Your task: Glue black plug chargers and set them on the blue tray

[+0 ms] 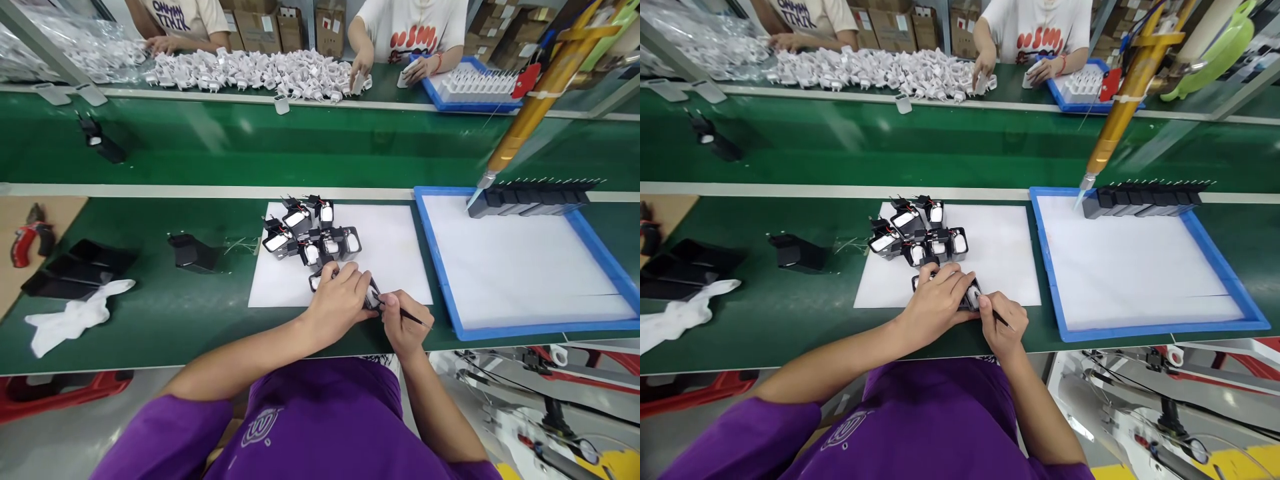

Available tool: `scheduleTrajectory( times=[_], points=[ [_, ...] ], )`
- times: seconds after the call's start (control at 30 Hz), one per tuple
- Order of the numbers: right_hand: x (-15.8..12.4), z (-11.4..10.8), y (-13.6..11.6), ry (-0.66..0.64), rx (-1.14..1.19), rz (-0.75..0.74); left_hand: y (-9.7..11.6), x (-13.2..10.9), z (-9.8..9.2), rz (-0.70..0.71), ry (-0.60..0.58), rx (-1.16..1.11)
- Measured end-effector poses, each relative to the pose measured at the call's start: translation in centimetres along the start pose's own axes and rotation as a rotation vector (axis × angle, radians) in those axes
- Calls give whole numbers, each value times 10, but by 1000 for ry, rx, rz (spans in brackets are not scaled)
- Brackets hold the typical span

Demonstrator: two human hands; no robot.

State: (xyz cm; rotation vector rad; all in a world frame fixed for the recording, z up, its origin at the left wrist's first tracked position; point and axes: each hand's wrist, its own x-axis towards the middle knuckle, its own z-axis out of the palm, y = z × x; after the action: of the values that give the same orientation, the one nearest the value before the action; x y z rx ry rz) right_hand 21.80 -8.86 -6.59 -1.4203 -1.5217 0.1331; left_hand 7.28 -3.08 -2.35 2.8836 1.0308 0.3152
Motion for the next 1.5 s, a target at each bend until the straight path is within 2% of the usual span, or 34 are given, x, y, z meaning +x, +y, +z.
scheduleTrajectory(
  times=[0.23, 0.33, 0.4, 0.43, 0.5, 0.6, 0.67, 0.77, 0.83, 0.97, 1.23, 1.37, 1.5],
  points=[
    [-6, -4, 8, -45, 43, -94, -1, 1, 5, -18, 4, -28],
    [-5, -11, 10, 117, 23, 38, 0, 0, 7, -1, 3, -23],
    [5, -15, 8, 246, 23, 170, 0, -1, 4, 13, 13, -23],
    [14, -15, 7, 269, 41, 207, -2, -1, 1, 11, 25, -29],
    [35, -11, 5, 219, 102, 206, -8, 4, -10, -18, 72, -39],
    [68, 4, 6, 72, 123, 157, -26, 22, -27, -110, 112, -25],
    [86, 17, 8, -15, 81, 117, -41, 37, -33, -150, 48, -1],
    [100, 35, 12, -112, -19, 19, -58, 56, -31, -172, -96, 12],
    [103, 44, 15, -132, -94, -54, -63, 61, -26, -189, -129, -1],
    [102, 53, 18, -113, -174, -141, -66, 61, -18, -210, -113, -38],
    [100, 58, 17, -133, -74, -126, -69, 62, -16, -230, -107, -77],
    [101, 54, 15, -195, -12, -171, -69, 61, -16, -235, -114, -79],
    [101, 48, 15, -257, 33, -119, -69, 62, -18, -231, -125, -70]
  ],
)
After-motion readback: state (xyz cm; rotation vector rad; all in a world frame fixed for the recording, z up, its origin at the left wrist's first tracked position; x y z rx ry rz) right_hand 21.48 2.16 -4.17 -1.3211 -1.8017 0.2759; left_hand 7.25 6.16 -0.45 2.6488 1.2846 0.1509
